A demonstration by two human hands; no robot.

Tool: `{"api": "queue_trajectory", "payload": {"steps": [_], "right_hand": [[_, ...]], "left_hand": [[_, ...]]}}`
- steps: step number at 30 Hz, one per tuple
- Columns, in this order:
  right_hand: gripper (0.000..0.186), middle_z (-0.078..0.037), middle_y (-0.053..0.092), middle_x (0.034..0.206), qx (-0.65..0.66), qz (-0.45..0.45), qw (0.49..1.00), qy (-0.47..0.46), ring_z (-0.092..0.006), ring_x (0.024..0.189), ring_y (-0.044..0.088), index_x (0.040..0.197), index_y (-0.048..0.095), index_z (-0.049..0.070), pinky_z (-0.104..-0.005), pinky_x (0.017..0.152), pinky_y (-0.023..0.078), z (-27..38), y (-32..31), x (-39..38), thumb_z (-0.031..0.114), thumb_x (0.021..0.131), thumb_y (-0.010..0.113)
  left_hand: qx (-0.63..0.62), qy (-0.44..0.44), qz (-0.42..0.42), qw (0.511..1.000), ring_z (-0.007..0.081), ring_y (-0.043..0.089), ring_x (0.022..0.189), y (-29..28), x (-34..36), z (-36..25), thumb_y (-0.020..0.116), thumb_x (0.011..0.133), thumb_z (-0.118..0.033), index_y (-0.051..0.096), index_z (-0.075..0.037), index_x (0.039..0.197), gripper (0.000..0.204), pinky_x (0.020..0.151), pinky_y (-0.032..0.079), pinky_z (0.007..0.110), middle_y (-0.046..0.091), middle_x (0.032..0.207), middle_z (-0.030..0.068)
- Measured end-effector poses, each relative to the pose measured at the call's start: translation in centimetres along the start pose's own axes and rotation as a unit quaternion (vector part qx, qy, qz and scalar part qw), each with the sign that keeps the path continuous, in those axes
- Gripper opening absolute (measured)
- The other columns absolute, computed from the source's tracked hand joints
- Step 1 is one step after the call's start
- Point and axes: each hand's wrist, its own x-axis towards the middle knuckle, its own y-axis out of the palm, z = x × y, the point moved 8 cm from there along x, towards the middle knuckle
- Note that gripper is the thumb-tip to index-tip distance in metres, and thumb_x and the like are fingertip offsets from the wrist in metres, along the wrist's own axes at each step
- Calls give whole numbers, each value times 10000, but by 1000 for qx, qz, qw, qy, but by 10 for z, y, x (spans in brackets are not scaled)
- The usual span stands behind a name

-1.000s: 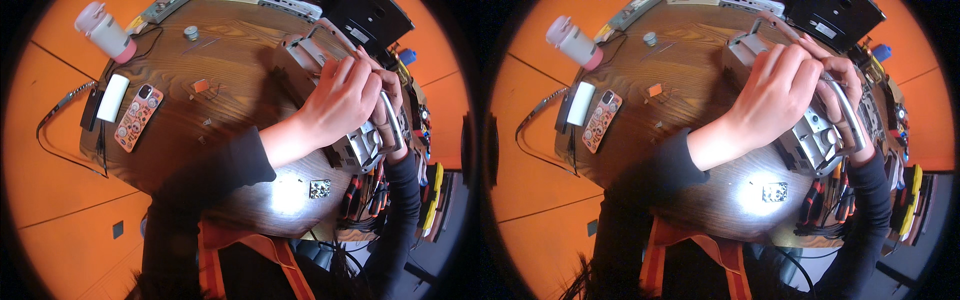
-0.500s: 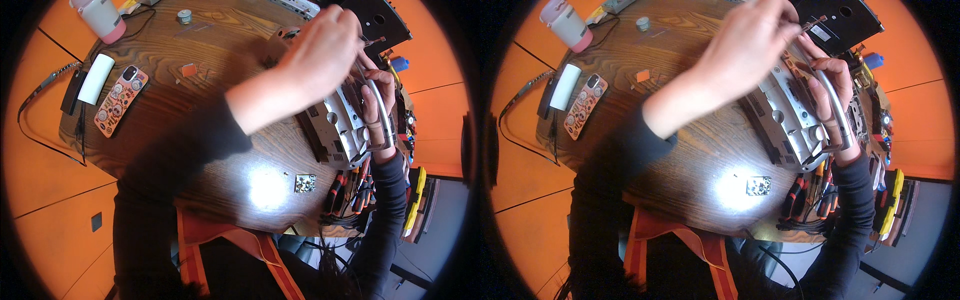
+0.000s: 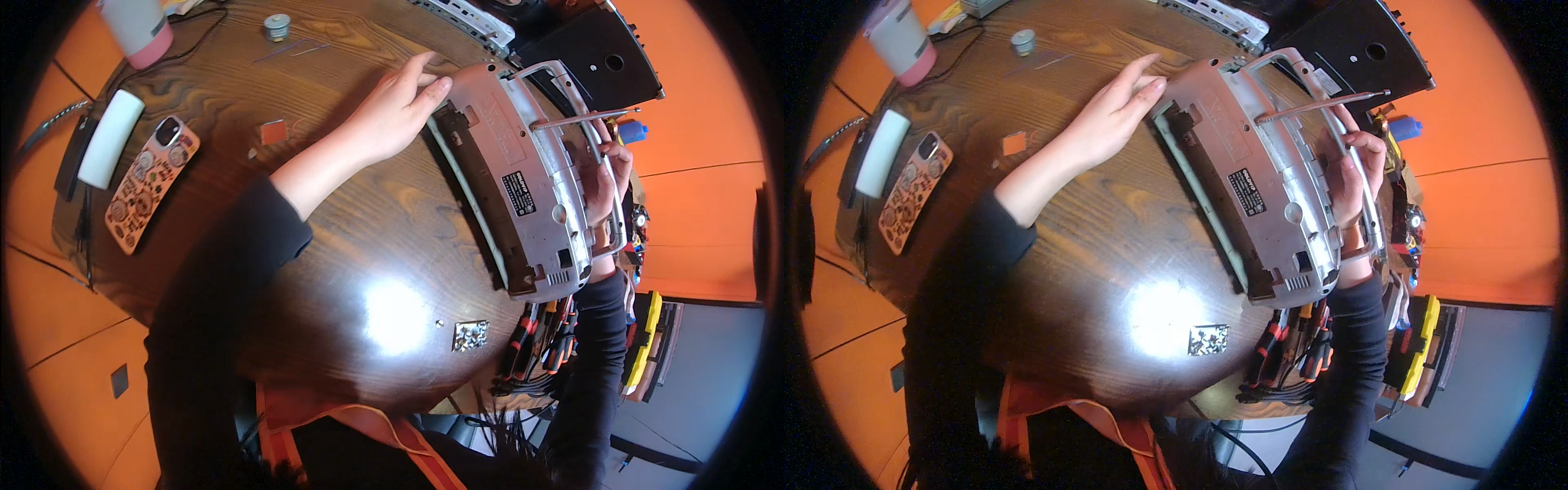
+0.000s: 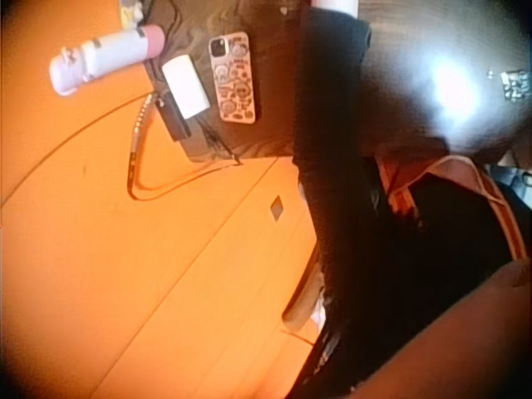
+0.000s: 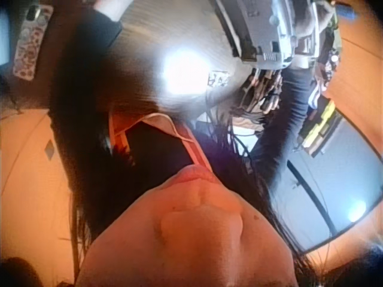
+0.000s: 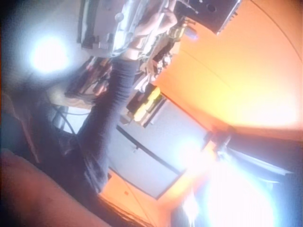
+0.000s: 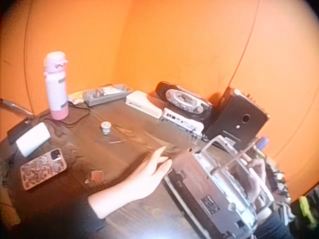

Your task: The person uses a yellow-handled screwdriver to tighten screws on the internal components of a disassembled electronic device. They then reattach the outer casing and flip the device over to inspect the exterior.

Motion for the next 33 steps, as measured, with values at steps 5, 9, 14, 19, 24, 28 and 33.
{"api": "queue_trajectory", "payload": {"steps": [5,9,14,19,24,28,33], "right_hand": [[245,-274,416,1307,-11,-54,998,10,-275,1150,472,1013,443,55,-364,948,373,-12,-14,-6,171,820,537],[234,-283,426,1292,1,-57,998,12,-278,1153,472,1008,450,52,-356,944,374,-16,-15,-5,149,811,531],[202,-297,426,1282,35,-43,998,33,-315,1195,447,986,451,55,-377,989,355,-21,-11,-2,129,809,514],[210,-312,412,1283,12,-40,999,26,-350,1232,414,979,437,75,-422,1047,316,-20,-7,-1,161,811,527],[225,-316,409,1282,10,-17,1000,20,-336,1233,412,993,427,59,-380,1029,340,-20,-3,-1,173,826,527],[222,-309,411,1285,5,-14,1000,15,-304,1204,438,992,437,47,-351,984,379,-20,-6,0,165,829,529],[240,-302,417,1278,-12,-14,1000,19,-326,1220,426,1001,435,34,-406,1023,354,-18,-7,0,170,831,535]], "left_hand": [[27,-31,10,999,303,379,1270,1,-5,-6,293,973,-413,223,-60,1402,560,1047,297,402,430,1318,213],[0,-35,1,999,315,369,1274,-2,-7,-7,280,967,-450,241,-71,1399,576,1054,278,406,441,1307,217],[8,11,-48,999,286,556,1055,-9,-7,-14,354,964,-413,329,29,1317,566,912,408,346,581,1105,211],[-16,3,-68,998,231,584,922,-13,-6,-11,379,958,-409,400,11,1260,518,825,426,325,610,968,168],[-39,-21,-66,997,187,547,917,-11,-5,-6,394,956,-387,410,11,1249,494,825,408,305,589,938,125],[-54,-23,-60,996,185,542,930,-10,-5,-4,394,957,-374,412,17,1242,485,837,403,302,583,944,124],[-56,-25,-62,996,187,546,931,-11,-5,-2,388,958,-380,413,16,1242,488,841,405,301,585,957,130]]}}
